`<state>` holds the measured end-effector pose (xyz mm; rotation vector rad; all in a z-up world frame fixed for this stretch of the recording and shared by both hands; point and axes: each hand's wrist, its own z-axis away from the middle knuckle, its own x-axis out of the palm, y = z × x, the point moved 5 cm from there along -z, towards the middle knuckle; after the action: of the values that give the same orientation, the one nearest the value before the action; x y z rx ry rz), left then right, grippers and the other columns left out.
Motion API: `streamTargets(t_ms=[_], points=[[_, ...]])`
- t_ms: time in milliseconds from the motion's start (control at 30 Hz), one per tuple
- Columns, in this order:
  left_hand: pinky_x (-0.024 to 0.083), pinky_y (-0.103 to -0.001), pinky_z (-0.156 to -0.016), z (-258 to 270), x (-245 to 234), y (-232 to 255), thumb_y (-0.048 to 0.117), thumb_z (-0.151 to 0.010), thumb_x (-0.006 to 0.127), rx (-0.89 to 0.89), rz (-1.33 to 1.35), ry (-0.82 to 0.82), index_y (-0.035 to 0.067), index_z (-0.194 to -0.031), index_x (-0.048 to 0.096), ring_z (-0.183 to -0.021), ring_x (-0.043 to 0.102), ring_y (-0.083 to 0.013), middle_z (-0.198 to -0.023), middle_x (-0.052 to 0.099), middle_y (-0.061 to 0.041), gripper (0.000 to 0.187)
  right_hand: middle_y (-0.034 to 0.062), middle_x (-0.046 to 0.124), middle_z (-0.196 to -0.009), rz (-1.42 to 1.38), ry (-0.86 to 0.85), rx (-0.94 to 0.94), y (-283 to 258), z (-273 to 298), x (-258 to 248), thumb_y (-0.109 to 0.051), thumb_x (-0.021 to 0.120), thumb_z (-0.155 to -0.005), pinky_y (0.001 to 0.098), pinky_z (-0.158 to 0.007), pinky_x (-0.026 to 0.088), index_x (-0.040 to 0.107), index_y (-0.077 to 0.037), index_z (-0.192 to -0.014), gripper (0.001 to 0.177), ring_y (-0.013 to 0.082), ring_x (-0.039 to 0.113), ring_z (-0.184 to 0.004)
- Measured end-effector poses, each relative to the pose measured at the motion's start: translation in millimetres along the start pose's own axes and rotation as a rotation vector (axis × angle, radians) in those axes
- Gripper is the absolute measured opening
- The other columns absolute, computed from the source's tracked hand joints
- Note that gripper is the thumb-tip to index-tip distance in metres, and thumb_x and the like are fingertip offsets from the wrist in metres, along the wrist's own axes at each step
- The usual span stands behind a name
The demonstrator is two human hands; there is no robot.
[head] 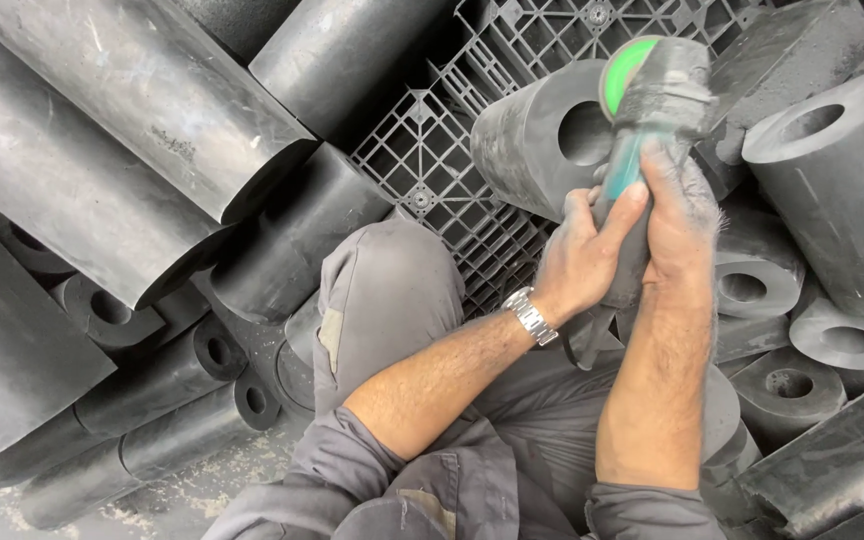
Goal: Using a handheld angle grinder to sand and smooth the edges of large black rubber industrial components while sitting on the floor.
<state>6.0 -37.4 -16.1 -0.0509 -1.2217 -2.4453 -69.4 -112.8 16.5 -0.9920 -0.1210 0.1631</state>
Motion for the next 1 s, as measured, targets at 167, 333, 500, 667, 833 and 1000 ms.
streamTargets(t_ms=[167, 333, 500, 667, 833, 1000], points=[[0.053, -0.043, -0.089, 15, 5, -11, 0.071, -0.097, 0.044, 0.112, 0.213, 0.160, -0.008, -0.135, 0.042, -0.108, 0.069, -0.0385, -0.115, 0.067, -0.032, 0.087, 0.0083, 0.070, -0.101, 0.116, -0.121, -0.023, -6, -6, 8, -0.030, 0.072, -0.100, 0.0289, -0.073, 0.058, 0.063, -0.002, -0.126, 0.039, 0.0157, 0.069, -0.083], [0.055, -0.043, -0.088, 6, -1, -4, 0.070, -0.096, 0.045, 0.100, 0.180, 0.150, -0.008, -0.134, 0.042, -0.107, 0.070, -0.0370, -0.115, 0.068, -0.032, 0.087, 0.0073, 0.070, -0.103, 0.143, -0.224, -0.016, -1, -10, 13, -0.029, 0.072, -0.102, 0.0283, -0.076, 0.058, 0.062, -0.002, -0.129, 0.039, 0.0146, 0.068, -0.087], [0.055, -0.042, -0.087, 18, 6, -11, 0.073, -0.096, 0.040, 0.106, 0.255, 0.140, -0.007, -0.137, 0.037, -0.107, 0.069, -0.0349, -0.119, 0.064, -0.029, 0.090, 0.0069, 0.069, -0.102, 0.134, -0.145, 0.040, 1, -12, 5, -0.032, 0.071, -0.101, 0.0285, -0.071, 0.057, 0.062, -0.003, -0.127, 0.040, 0.0144, 0.068, -0.084], [0.055, -0.043, -0.087, 17, 3, -7, 0.071, -0.096, 0.042, 0.095, 0.277, 0.148, -0.006, -0.136, 0.037, -0.105, 0.069, -0.0357, -0.116, 0.065, -0.030, 0.087, 0.0062, 0.070, -0.107, 0.225, -0.226, 0.030, 0, -10, 8, -0.029, 0.073, -0.100, 0.0272, -0.076, 0.059, 0.062, -0.003, -0.129, 0.041, 0.0128, 0.068, -0.089], [0.052, -0.045, -0.087, 35, 10, -13, 0.062, -0.101, 0.044, 0.097, 0.220, 0.184, -0.007, -0.135, 0.040, -0.104, 0.068, -0.0386, -0.114, 0.065, -0.030, 0.077, 0.0086, 0.069, -0.102, 0.110, -0.232, 0.066, 4, -2, 3, -0.034, 0.072, -0.101, 0.0293, -0.072, 0.058, 0.061, -0.001, -0.127, 0.043, 0.0166, 0.067, -0.084], [0.048, -0.045, -0.095, 80, 17, -35, 0.059, -0.108, 0.041, 0.175, 0.308, 0.196, -0.007, -0.141, 0.031, -0.114, 0.063, -0.0406, -0.127, 0.060, -0.027, 0.074, 0.0073, 0.070, -0.109, 0.412, -0.314, 0.046, 19, 33, -8, -0.026, 0.072, -0.097, 0.0272, -0.081, 0.056, 0.062, 0.000, -0.129, 0.042, 0.0132, 0.067, -0.093]])
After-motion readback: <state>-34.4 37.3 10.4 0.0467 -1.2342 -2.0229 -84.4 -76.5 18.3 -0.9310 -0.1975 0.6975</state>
